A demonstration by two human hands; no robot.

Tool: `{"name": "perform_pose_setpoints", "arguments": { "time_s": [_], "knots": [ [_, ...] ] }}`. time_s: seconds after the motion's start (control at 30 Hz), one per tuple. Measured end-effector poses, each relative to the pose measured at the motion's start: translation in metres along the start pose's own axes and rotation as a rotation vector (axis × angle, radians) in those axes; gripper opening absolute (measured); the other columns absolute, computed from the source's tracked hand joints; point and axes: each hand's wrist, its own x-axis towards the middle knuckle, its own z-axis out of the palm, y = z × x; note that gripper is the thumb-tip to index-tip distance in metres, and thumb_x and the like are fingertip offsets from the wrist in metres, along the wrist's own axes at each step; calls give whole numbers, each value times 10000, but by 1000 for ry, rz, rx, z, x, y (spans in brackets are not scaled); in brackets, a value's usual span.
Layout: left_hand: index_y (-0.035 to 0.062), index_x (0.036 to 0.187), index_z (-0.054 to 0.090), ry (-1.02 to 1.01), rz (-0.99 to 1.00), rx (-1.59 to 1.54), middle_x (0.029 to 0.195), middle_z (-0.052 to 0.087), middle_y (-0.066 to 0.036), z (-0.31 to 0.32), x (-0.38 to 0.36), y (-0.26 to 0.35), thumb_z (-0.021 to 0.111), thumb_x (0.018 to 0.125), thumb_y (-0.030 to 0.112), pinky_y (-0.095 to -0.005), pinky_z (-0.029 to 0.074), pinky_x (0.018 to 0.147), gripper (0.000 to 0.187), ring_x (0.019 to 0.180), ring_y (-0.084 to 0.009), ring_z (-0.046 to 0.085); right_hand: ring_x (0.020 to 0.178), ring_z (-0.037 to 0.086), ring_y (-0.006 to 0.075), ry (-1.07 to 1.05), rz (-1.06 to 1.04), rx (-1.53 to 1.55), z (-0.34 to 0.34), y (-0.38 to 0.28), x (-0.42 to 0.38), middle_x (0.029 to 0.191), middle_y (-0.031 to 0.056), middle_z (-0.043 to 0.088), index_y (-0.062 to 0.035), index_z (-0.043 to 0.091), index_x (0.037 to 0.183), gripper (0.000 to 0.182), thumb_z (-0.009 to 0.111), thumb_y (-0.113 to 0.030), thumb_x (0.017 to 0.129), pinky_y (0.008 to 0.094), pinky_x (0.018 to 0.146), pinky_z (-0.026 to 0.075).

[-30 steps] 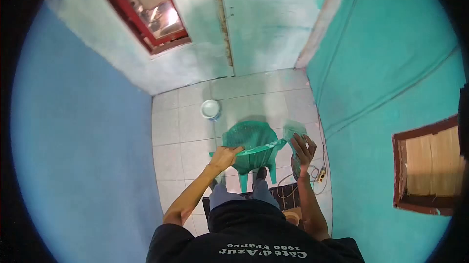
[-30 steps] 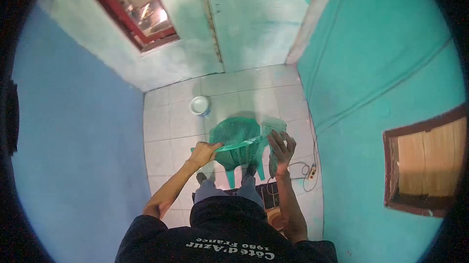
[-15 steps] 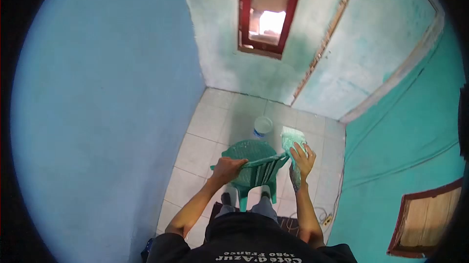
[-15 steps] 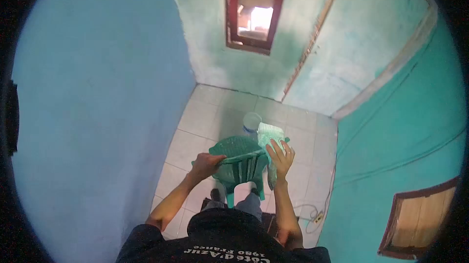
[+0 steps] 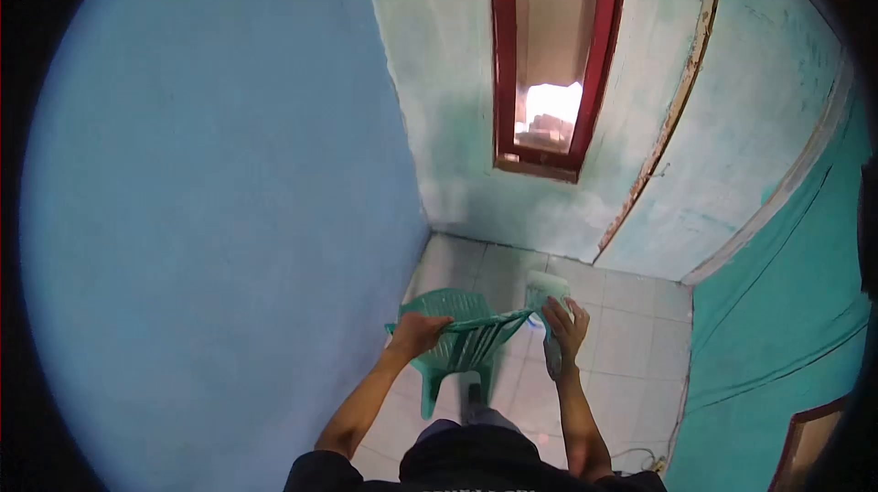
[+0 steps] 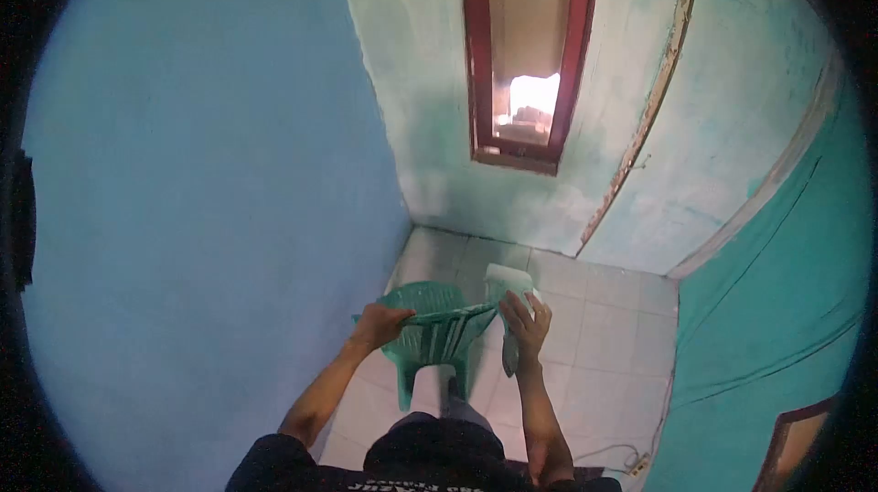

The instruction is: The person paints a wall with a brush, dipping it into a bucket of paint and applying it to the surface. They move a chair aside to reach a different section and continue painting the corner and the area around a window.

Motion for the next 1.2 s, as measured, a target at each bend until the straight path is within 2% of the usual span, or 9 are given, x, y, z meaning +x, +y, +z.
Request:
{"name": "perform_pose_setpoints", "arguments": {
  "time_s": [0.07, 0.1, 0.2, 0.23, 0.37, 0.73, 0.93, 1.03, 1.2],
  "knots": [
    [264, 1153, 728, -28, -81, 3, 750, 701, -119, -2, 31, -31, 682, 832, 153, -461, 525, 560, 343, 643, -345, 682, 1228, 575, 259, -16, -15, -60, 29, 22, 12, 1310, -52, 678, -228, 730, 1137, 388, 762, -119, 766, 467, 951, 438],
    [222, 1130, 743, -77, -118, 3, 906, 736, -131, -13, 45, -37, 669, 832, 143, -471, 549, 644, 317, 726, -353, 698, 1240, 566, 255, -2, 30, 11, 31, 15, 32, 1313, -62, 676, -251, 720, 1157, 407, 762, -118, 774, 467, 956, 444],
    [217, 1119, 747, -9, -99, -51, 894, 738, -124, -5, 61, -66, 675, 855, 179, -459, 549, 651, 277, 726, -349, 695, 1228, 574, 259, -12, 5, -11, 52, 24, 45, 1310, -60, 678, -247, 722, 1151, 402, 763, -119, 772, 467, 955, 448],
    [217, 1119, 747, -21, -91, -53, 894, 738, -124, -3, 70, -79, 675, 855, 179, -459, 549, 651, 277, 726, -349, 695, 1208, 580, 300, -22, 8, 6, 58, 25, 54, 1261, 15, 705, -152, 748, 1098, 316, 716, -94, 790, 454, 963, 413],
    [196, 1098, 753, 20, -8, -45, 857, 736, -99, -2, 112, -122, 692, 851, 146, -448, 545, 647, 259, 726, -334, 697, 1189, 589, 266, -23, 45, -15, 81, 23, 90, 1301, -37, 684, -217, 696, 1219, 424, 716, -144, 801, 460, 913, 420],
    [107, 993, 748, 252, 200, -245, 909, 763, -51, 59, 176, -229, 654, 745, -8, -405, 513, 822, 290, 850, -228, 718, 1203, 568, 281, -104, 121, -140, 163, 8, 137, 1273, -11, 701, -178, 756, 1124, 304, 664, -201, 835, 446, 980, 409],
    [111, 969, 751, 153, 6, -405, 1030, 760, -8, 110, 137, -246, 666, 750, -26, -395, 484, 918, 272, 1014, -195, 699, 1183, 586, 293, -201, 81, -62, 195, 9, 147, 1279, 13, 700, -175, 753, 1116, 300, 655, -232, 838, 447, 990, 411],
    [157, 1002, 773, 120, -132, -242, 1072, 761, 18, 118, 110, -265, 679, 741, -42, -460, 406, 1061, 341, 1145, -241, 641, 1190, 587, 298, -248, 73, -31, 210, 18, 141, 1280, 12, 700, -172, 754, 1109, 293, 683, -202, 827, 444, 995, 411],
    [200, 1085, 772, -8, -335, -114, 1191, 716, 19, 123, 64, -254, 655, 793, -17, -476, 338, 1144, 382, 1254, -235, 566, 1201, 588, 302, -307, 29, 116, 227, 36, 147, 1281, 32, 701, -123, 748, 1102, 294, 720, -123, 809, 443, 1012, 421]
  ]
}}
